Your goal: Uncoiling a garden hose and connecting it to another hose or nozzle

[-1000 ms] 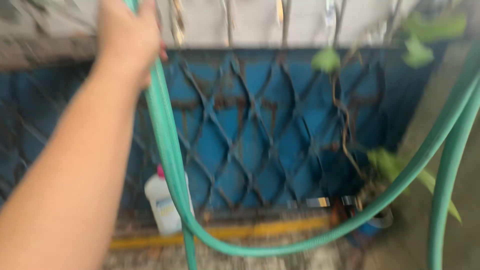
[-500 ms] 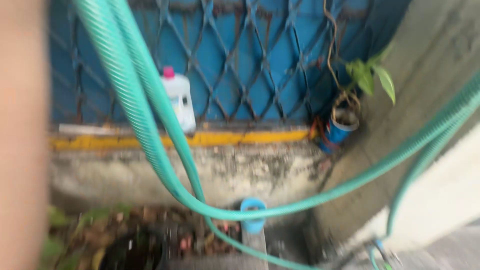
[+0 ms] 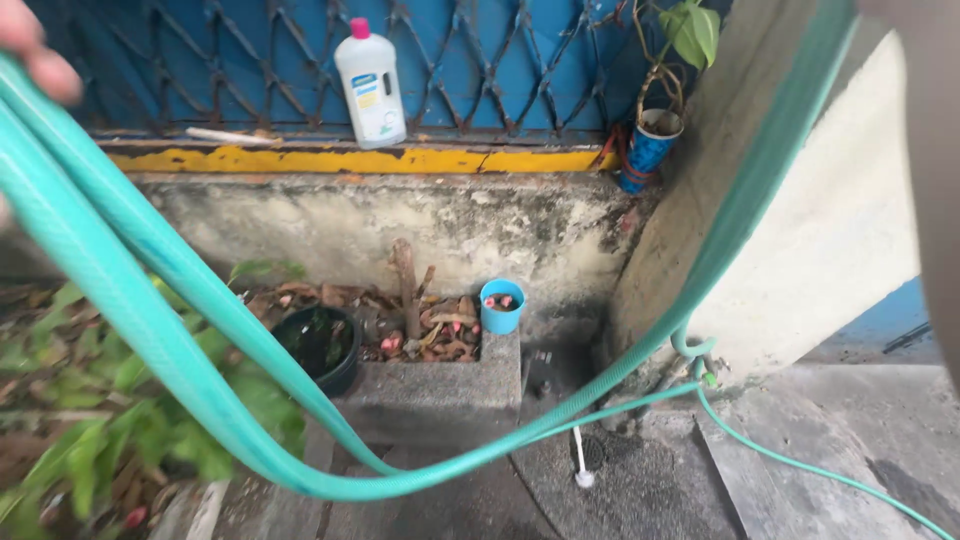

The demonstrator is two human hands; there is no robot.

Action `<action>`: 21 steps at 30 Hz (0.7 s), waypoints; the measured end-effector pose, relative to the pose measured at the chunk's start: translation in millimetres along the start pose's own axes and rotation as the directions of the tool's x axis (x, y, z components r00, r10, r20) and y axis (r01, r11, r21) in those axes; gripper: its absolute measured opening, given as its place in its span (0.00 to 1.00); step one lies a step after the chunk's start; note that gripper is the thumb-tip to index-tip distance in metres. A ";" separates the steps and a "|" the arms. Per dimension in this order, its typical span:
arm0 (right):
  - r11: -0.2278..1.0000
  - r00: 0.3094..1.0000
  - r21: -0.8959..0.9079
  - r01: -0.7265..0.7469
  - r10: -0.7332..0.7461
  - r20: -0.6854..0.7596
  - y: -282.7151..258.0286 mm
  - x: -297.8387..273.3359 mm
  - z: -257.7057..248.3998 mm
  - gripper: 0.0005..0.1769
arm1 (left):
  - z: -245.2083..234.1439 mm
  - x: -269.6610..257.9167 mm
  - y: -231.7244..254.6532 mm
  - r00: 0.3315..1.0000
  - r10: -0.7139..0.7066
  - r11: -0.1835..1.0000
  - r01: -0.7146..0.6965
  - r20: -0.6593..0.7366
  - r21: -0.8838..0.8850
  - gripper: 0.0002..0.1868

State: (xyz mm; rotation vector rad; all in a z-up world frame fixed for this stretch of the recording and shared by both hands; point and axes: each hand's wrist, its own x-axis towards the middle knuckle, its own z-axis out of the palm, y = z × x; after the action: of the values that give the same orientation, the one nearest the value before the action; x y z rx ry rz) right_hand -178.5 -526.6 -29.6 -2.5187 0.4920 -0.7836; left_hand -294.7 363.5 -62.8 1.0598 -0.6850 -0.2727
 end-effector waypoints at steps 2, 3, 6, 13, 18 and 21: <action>1.000 1.000 0.019 -0.014 0.014 0.004 -52.0 -56.5 0.3 0.04 | 88.5 -22.8 -6.3 1.000 0.000 0.999 0.001 0.028 -0.042 0.20; 0.999 1.000 0.031 -0.022 0.022 0.002 -87.5 -94.0 -5.4 0.04 | 137.4 -29.3 -24.5 0.871 0.177 0.939 -0.010 -0.459 0.344 0.16; 0.973 0.998 0.228 0.035 -0.022 -0.060 -176.0 -243.8 -37.7 0.03 | 239.0 -91.8 -62.4 0.459 0.517 0.728 0.207 -0.722 0.653 0.05; 0.847 0.974 0.494 0.197 -0.228 0.004 -174.3 -461.5 -28.2 0.20 | 269.8 -317.1 -169.4 0.402 0.411 0.809 0.255 -0.818 0.531 0.15; 0.901 0.977 0.431 0.050 -0.133 0.164 -143.6 -592.9 -8.0 0.16 | 292.8 -480.2 -234.2 0.347 0.327 0.833 0.334 -0.879 0.441 0.16; 0.923 0.964 0.384 -0.022 -0.082 0.253 -138.5 -657.7 -25.9 0.17 | 316.7 -542.0 -261.4 0.257 0.204 0.912 0.301 -0.945 0.279 0.24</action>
State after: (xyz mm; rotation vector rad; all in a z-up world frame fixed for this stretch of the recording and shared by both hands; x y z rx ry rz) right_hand -676.1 -119.6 -227.5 -2.2182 0.1842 -0.4841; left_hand -880.7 294.7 -400.9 1.4063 0.5151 0.5447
